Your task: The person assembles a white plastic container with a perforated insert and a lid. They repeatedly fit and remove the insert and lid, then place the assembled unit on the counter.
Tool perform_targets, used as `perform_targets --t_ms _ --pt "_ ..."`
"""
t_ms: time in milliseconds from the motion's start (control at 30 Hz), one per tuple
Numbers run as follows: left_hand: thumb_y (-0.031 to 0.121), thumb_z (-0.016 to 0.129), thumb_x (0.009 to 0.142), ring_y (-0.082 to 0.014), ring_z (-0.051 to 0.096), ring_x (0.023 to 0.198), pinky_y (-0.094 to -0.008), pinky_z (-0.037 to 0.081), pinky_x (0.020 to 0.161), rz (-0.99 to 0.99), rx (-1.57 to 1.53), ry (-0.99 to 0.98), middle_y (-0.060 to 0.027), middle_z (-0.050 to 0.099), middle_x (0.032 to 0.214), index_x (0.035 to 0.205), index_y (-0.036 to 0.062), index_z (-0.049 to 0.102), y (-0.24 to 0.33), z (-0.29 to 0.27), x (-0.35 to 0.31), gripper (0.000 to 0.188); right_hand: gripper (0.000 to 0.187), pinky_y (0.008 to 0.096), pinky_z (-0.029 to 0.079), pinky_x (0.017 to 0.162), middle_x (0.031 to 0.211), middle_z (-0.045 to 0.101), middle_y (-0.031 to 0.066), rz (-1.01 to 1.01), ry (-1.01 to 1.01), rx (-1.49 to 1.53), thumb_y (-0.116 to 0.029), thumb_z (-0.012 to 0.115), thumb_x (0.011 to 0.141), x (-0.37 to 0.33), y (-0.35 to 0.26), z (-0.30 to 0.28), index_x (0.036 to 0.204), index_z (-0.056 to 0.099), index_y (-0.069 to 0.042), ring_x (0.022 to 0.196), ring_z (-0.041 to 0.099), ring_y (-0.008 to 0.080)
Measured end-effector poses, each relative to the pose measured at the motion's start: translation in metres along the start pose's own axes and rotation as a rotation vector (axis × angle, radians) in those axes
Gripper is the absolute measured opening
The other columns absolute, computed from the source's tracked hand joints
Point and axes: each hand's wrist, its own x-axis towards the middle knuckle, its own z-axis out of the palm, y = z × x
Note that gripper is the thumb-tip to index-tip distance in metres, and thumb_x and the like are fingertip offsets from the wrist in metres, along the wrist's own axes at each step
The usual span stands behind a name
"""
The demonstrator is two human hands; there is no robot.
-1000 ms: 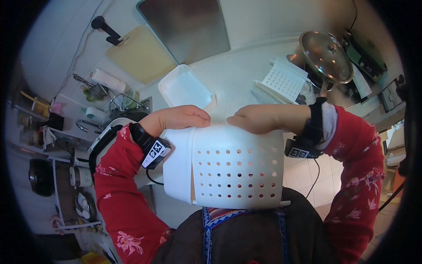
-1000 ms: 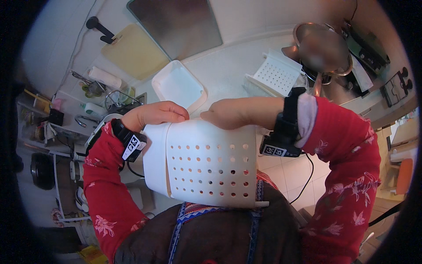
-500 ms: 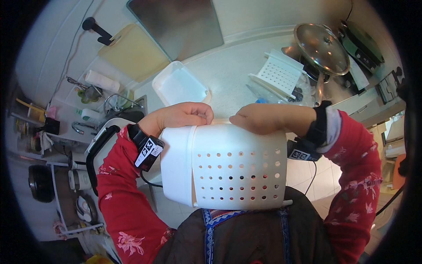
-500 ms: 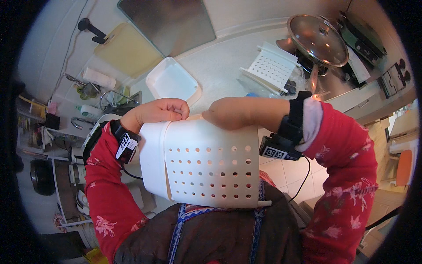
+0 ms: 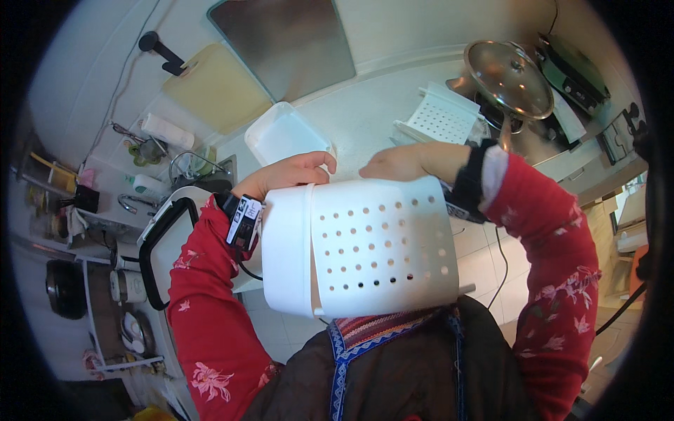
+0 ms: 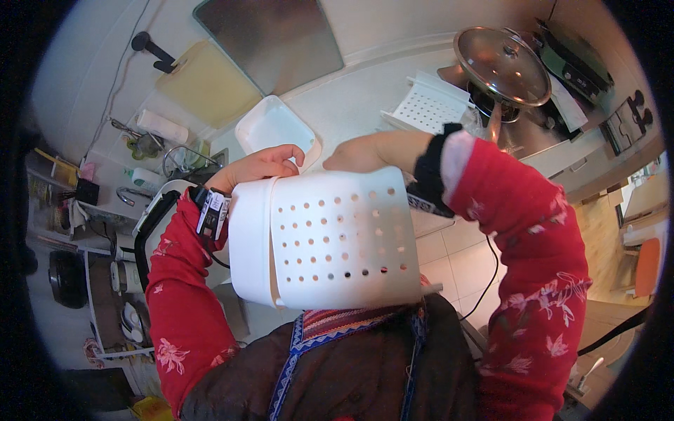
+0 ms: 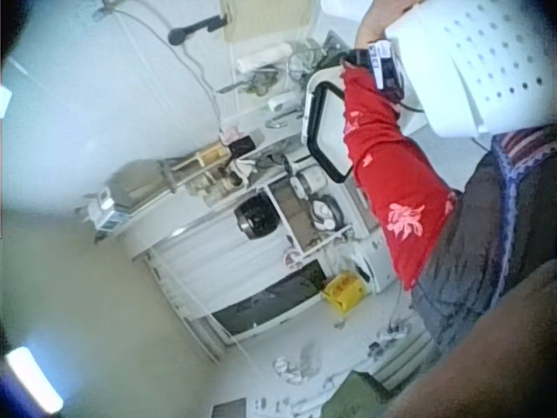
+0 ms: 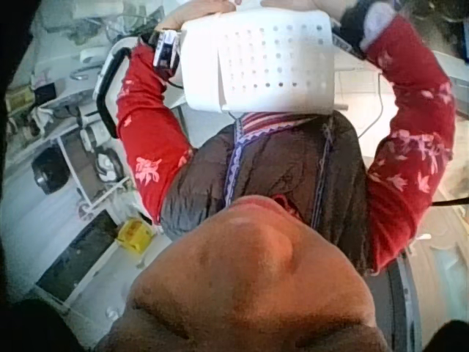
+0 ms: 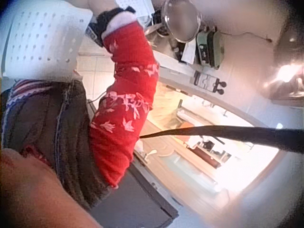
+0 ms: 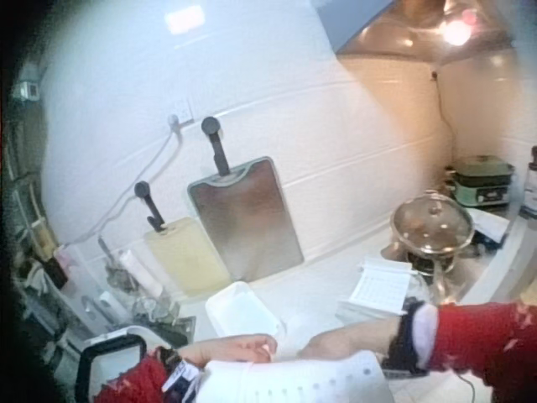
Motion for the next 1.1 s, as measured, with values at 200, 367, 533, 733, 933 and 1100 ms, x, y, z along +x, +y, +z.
perform_targets --t_ms 200,367,533,733,933,1100 --pt "0.009 0.059 0.086 -0.0093 0.057 0.066 -0.0226 0.048 0.060 -0.006 -0.324 0.109 -0.0019 0.057 0.077 0.101 0.0055 0.049 -0.003 -0.012 -0.012 0.018 0.039 0.0346 0.046 0.080 0.105 0.064 0.0152 -0.143 -0.133 -0.042 -0.034 0.047 0.091 0.029 -0.006 -0.022 0.109 0.062 -0.002 0.089 0.060 0.0198" --pt "0.018 0.065 0.080 -0.0119 0.055 0.074 -0.0237 0.045 0.066 0.156 -0.076 0.059 -0.0043 0.057 0.082 0.095 0.0044 0.050 0.006 -0.035 -0.044 0.026 0.028 0.0314 0.047 0.070 0.093 0.067 0.0078 -0.186 -0.056 0.049 -0.030 0.051 0.089 0.043 -0.048 -0.037 0.097 0.065 -0.007 0.075 0.059 0.0118" --pt "0.009 0.062 0.079 -0.0158 0.056 0.079 -0.0270 0.046 0.073 0.225 -0.104 0.036 -0.0082 0.059 0.085 0.094 0.0020 0.049 0.020 -0.052 -0.059 0.021 0.020 0.0284 0.044 0.061 0.080 0.063 0.0009 -0.118 -0.086 0.197 -0.027 0.051 0.089 0.032 -0.060 -0.049 0.085 0.064 -0.013 0.063 0.055 0.0078" --pt "0.011 0.064 0.079 -0.0103 0.055 0.077 -0.0216 0.045 0.070 0.197 -0.016 0.065 -0.0046 0.058 0.085 0.095 0.0034 0.049 0.032 -0.034 -0.044 0.023 0.040 0.0381 0.045 0.079 0.106 0.064 0.0102 -0.127 0.088 -0.072 -0.037 0.045 0.090 0.022 -0.053 -0.042 0.103 0.066 -0.005 0.087 0.060 0.0190" --pt "0.011 0.057 0.086 -0.0118 0.055 0.075 -0.0244 0.043 0.067 0.360 0.488 0.072 -0.0042 0.057 0.078 0.088 0.0017 0.054 0.012 0.050 -0.028 0.010 0.045 0.0447 0.045 0.078 0.087 0.063 0.0210 -0.312 0.082 -0.512 -0.036 0.037 0.095 -0.051 -0.023 -0.006 0.081 0.064 -0.002 0.082 0.059 0.0383" --pt "0.018 0.051 0.087 -0.0328 0.046 0.056 -0.0409 0.039 0.058 0.684 0.995 0.053 -0.0139 0.047 0.054 0.054 0.0035 0.048 0.018 0.107 -0.036 0.037 0.038 0.0445 0.048 0.060 0.067 0.062 0.0169 -0.222 0.211 -0.440 -0.034 0.045 0.091 -0.112 -0.034 0.026 0.074 0.062 -0.005 0.063 0.060 0.0368"
